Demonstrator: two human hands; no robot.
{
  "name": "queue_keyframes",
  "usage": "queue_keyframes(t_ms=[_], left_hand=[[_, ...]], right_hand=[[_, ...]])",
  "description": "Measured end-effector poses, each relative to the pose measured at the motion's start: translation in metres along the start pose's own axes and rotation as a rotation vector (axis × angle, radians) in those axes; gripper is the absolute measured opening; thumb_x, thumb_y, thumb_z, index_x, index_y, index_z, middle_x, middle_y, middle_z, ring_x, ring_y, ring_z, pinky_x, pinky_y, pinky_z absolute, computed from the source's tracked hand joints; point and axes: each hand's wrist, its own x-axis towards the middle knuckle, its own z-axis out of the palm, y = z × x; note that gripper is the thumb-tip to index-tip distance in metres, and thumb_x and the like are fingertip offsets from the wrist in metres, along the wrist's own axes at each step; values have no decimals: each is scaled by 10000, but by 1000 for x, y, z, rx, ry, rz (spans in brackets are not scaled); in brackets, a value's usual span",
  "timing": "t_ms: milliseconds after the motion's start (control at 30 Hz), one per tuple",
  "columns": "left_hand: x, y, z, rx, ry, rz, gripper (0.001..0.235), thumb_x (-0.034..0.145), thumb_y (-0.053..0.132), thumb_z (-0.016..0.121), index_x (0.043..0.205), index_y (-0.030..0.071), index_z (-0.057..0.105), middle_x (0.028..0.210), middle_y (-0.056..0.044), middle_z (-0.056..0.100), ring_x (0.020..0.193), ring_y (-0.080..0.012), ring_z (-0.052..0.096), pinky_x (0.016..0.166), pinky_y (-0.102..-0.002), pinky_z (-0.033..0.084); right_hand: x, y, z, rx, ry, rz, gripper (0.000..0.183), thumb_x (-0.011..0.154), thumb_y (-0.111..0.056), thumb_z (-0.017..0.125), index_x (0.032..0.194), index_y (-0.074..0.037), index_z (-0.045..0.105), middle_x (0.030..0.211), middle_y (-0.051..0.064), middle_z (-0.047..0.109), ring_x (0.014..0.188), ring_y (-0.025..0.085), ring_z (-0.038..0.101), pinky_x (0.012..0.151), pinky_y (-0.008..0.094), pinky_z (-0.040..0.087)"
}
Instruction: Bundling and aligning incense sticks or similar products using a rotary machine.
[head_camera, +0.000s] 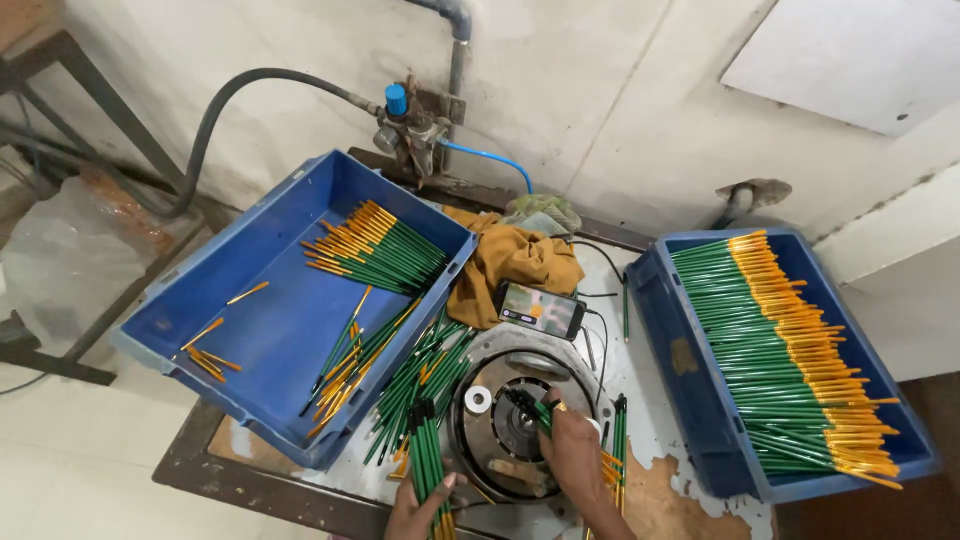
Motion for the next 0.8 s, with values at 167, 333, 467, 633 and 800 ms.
queue_keyframes(t_ms=[167,333,467,633,800], left_hand=[[-17,29,25,-64,79,-65,547,873,219,731,1326,151,433,1006,-259,725,813,-375,745,739,-548,631],[10,-33,-27,92,-80,165,489,916,167,761,1324,-22,568,1139,-181,762,1036,-209,758,936,-352,579],[-5,-19,-5,212,-18,49,387,891,128,777,1236,6,652,963,-167,771,833,-192,769,797,-346,624],[-27,-10,22,9,-81,163,444,800,47,791,1223,25,658,917,-93,758,793,-184,754,742,-356,624],[-24,5,6,169,-234,174,324,949,170,735,1185,-12,607,890,-115,721,798,-165,733,720,-338,600]], right_hand=[[5,0,0,64,38,-58,653,722,-89,783,1318,7,533,839,227,669,785,439,653,682,520,509],[0,29,32,-22,63,-127,333,727,-157,837,946,-32,619,830,229,682,810,453,661,724,522,514],[-9,-37,-44,366,70,28,346,760,-128,773,1071,-10,680,826,219,724,775,410,722,655,454,543],[-24,-66,-72,440,-406,-288,302,862,-259,857,1003,-25,728,831,205,733,788,394,722,658,438,549],[-22,-47,-110,376,-262,213,296,868,-302,804,952,-28,727,683,183,707,673,381,667,606,450,516]])
